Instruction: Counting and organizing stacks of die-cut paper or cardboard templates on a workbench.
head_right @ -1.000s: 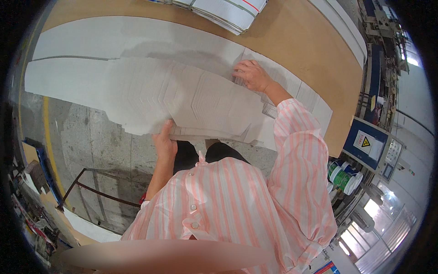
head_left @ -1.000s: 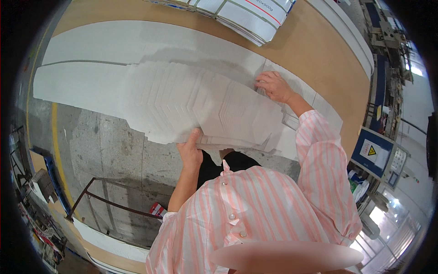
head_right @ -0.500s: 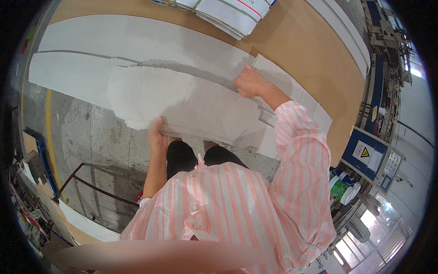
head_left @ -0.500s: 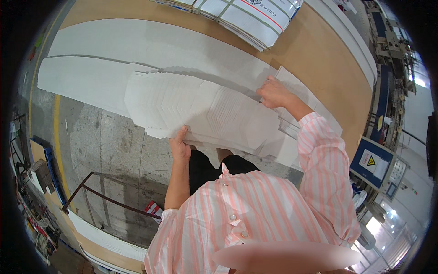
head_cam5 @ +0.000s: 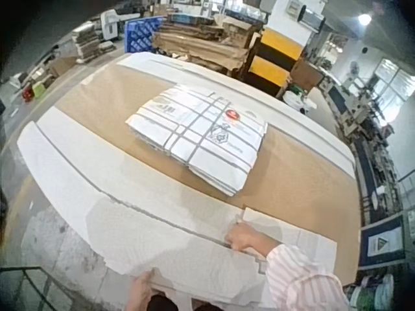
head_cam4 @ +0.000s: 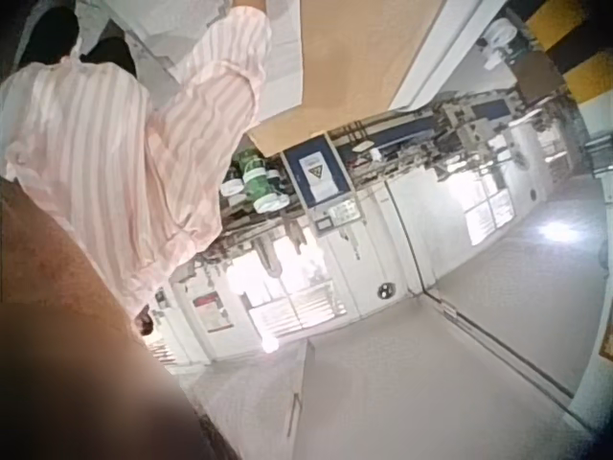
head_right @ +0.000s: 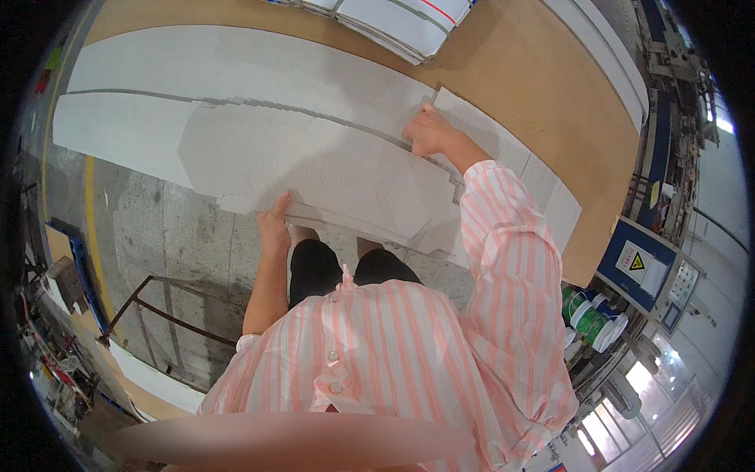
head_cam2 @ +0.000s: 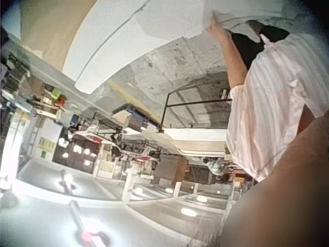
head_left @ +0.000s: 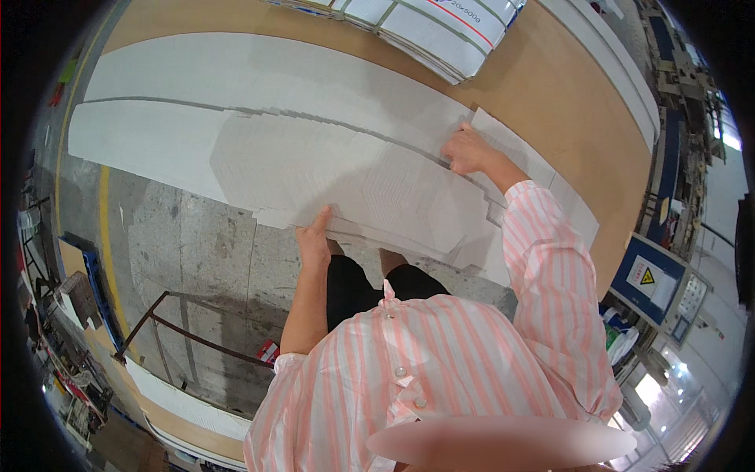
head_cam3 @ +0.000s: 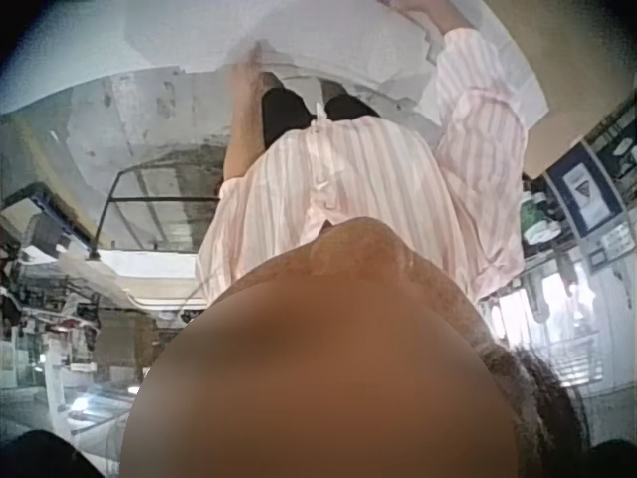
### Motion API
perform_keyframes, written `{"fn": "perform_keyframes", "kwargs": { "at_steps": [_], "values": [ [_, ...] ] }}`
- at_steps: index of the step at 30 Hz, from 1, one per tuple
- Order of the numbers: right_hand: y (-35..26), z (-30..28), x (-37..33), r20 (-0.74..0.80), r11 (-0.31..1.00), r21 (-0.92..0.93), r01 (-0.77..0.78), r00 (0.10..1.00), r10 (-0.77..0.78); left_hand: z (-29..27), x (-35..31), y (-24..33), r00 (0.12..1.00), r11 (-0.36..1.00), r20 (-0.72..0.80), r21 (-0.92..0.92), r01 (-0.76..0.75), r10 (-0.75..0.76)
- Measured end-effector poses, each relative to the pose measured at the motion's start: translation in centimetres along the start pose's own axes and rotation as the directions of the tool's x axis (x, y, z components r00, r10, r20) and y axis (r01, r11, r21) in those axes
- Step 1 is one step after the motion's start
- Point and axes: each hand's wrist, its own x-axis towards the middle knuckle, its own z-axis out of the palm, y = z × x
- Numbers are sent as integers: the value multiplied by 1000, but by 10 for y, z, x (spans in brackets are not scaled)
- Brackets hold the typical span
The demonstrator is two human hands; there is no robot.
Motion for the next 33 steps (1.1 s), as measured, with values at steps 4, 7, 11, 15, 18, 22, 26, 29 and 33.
{"fn": "perform_keyframes", "kwargs": {
  "at_steps": [4,7,11,15,18,22,26,29,33],
  "values": [
    [3,5,-2,16,1000,2,11,1000,-11,-4,1,-2,999,999,-23,-11,-30,30],
    [27,16,-24,-658,961,9,277,725,-204,-2,-2,3,999,1000,-25,10,-23,24],
    [78,39,-26,-675,876,464,-131,589,445,-4,1,-2,999,999,-12,12,-45,45],
    [96,51,-2,-479,720,675,-163,645,595,3,-1,2,999,1000,-33,-2,-24,24],
    [98,44,8,-505,789,555,-265,646,572,4,-4,5,999,1000,-49,25,-19,20],
    [94,39,-1,-444,711,675,-195,662,603,3,-4,4,997,997,-71,71,-12,17],
    [84,28,-4,-404,636,747,-194,628,665,-3,0,-3,998,1000,-70,6,-5,6],
    [87,22,-5,-332,598,758,-261,635,698,-1,0,-4,997,998,-62,-13,-56,56],
    [92,12,1,-213,571,697,-435,634,743,4,-1,0,996,999,-69,8,-47,47]
  ]
}}
